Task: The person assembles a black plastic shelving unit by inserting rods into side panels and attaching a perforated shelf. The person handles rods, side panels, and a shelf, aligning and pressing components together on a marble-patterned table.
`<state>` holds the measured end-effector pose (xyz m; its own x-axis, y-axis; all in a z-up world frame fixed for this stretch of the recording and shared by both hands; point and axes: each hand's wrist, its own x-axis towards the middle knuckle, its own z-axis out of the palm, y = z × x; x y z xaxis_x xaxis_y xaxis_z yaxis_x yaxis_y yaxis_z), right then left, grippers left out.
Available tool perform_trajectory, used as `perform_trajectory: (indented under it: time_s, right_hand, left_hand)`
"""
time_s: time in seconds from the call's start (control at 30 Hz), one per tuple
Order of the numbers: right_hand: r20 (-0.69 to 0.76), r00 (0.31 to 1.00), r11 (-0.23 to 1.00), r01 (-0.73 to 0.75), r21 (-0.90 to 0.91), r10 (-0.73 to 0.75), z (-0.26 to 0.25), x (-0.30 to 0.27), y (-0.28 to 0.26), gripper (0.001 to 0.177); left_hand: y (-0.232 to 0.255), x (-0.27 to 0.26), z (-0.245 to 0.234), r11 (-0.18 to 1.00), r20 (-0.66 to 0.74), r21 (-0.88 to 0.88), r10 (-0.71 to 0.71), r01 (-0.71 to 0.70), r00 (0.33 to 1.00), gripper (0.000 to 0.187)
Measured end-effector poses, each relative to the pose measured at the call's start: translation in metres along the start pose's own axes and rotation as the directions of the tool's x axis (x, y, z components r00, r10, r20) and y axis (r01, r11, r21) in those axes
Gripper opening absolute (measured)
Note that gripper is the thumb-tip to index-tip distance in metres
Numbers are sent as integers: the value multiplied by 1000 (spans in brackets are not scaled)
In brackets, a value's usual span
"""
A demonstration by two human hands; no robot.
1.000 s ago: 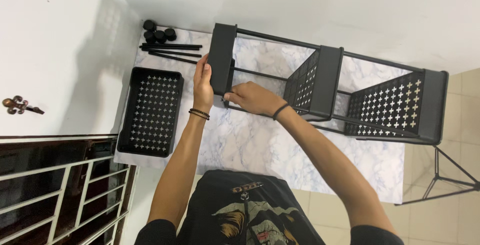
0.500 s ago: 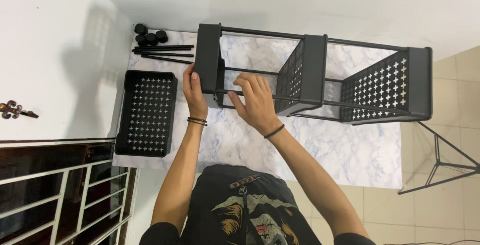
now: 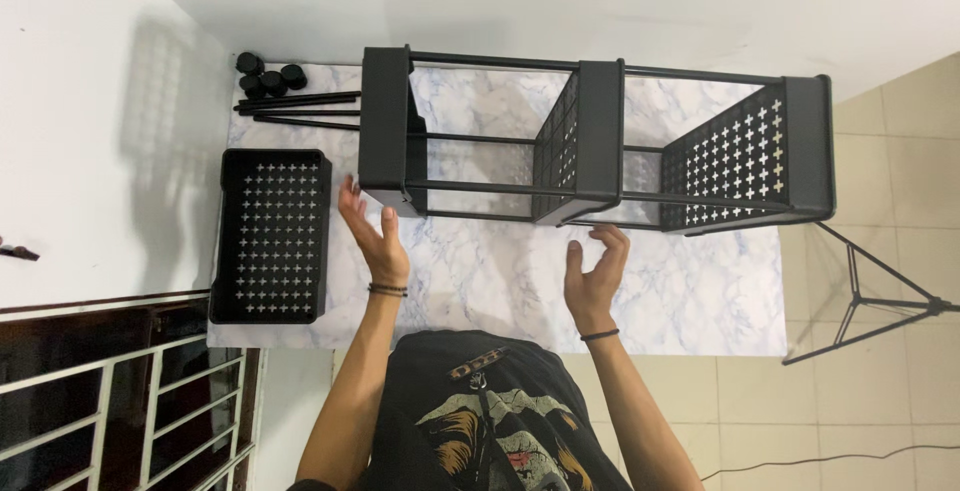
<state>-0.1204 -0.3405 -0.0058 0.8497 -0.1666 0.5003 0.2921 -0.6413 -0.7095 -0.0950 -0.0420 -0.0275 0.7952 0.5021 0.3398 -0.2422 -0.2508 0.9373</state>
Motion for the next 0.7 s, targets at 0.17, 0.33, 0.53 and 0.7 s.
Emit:
perform_trajectory:
  time_s: [0.17, 0.33, 0.53, 0.7]
  right_hand:
    - [142, 944, 954, -300, 4, 297, -6, -8, 39, 47]
    - [239, 894, 921, -390, 4, 378, 14, -6, 64, 56]
    - [248, 899, 924, -380, 36, 360, 45, -9, 84, 42]
    - [15, 970, 968, -241, 69, 241, 49, -14, 60, 69]
  left_hand:
    - [-23, -43, -2, 982, 20, 103, -159, 156, 987, 82]
    - [-52, -59, 4, 968, 69, 174, -193, 178, 979, 80]
    - [-64, -50, 6, 972, 69, 161, -182, 169, 981, 85]
    - [-46, -31, 1, 969, 74, 244, -56, 37, 996, 90]
